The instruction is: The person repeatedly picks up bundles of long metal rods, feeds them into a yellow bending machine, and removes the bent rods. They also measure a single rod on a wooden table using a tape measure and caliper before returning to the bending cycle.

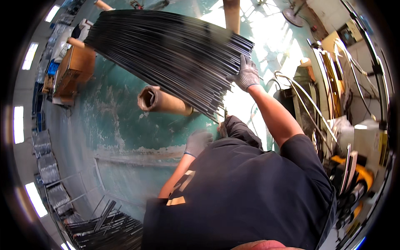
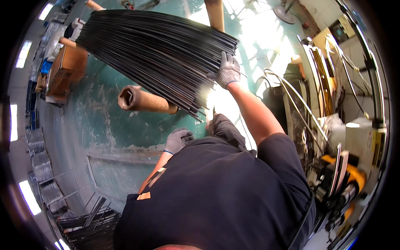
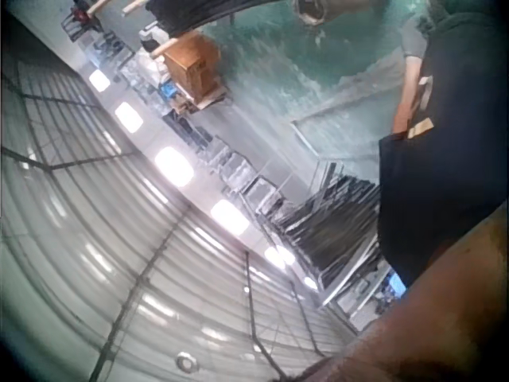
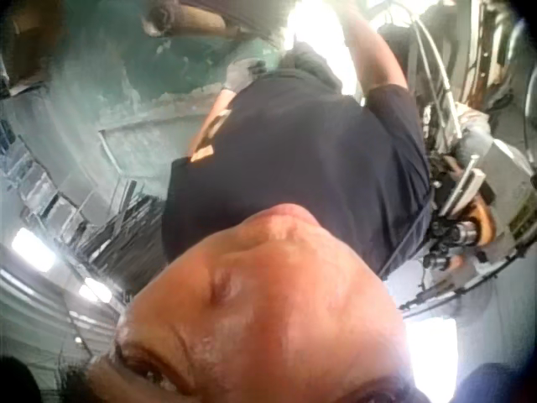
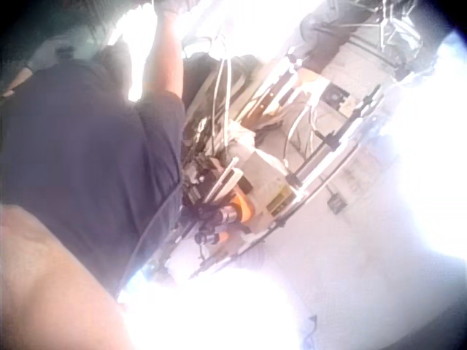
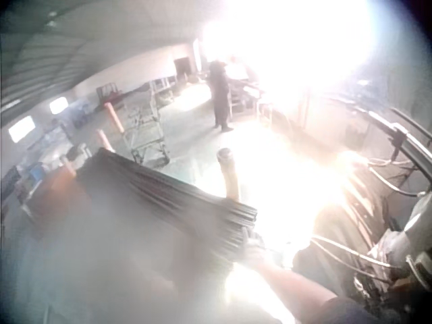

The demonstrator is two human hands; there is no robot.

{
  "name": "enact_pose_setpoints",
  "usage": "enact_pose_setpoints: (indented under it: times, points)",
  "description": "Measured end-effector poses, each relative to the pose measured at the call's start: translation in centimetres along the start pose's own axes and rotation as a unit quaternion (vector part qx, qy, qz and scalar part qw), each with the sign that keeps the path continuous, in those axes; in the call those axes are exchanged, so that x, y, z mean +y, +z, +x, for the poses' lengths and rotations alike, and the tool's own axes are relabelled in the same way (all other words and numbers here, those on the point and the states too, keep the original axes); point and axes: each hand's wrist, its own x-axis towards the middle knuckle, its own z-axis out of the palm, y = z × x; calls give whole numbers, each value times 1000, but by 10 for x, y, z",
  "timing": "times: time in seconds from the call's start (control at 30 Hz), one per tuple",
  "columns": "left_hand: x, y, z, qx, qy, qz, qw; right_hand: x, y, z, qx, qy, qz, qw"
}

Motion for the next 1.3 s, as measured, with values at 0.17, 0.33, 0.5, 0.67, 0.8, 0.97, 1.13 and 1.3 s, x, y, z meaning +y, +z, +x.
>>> enact_pose_setpoints:
  times: [0.17, 0.33, 0.5, 0.67, 0.8, 0.97, 1.13, 1.3]
  points:
    - [89, 71, 12, 223, 43, -6, 974, -13, 42, 102, -26, -15, -70, 997]
    - [137, 118, 36, 236, 124, -94, 959, -26, 59, 139, -65, -41, -110, 991]
    - [127, 135, 59, 217, 58, -91, 970, 9, 102, 160, -44, -158, -79, 983]
    - [131, 136, 67, 179, 52, -60, 981, -12, 65, 173, -206, -114, -65, 970]
    - [149, 122, 76, 176, 56, -82, 979, -32, 47, 180, -317, -68, -109, 939]
    - [165, 113, 69, 146, 66, -23, 987, -34, 54, 175, -302, -50, -103, 946]
    - [149, 92, 63, 103, 44, -8, 994, -33, 45, 136, -299, -59, 10, 952]
    - [133, 76, 59, 68, 11, 5, 998, -33, 27, 65, -313, -67, 95, 943]
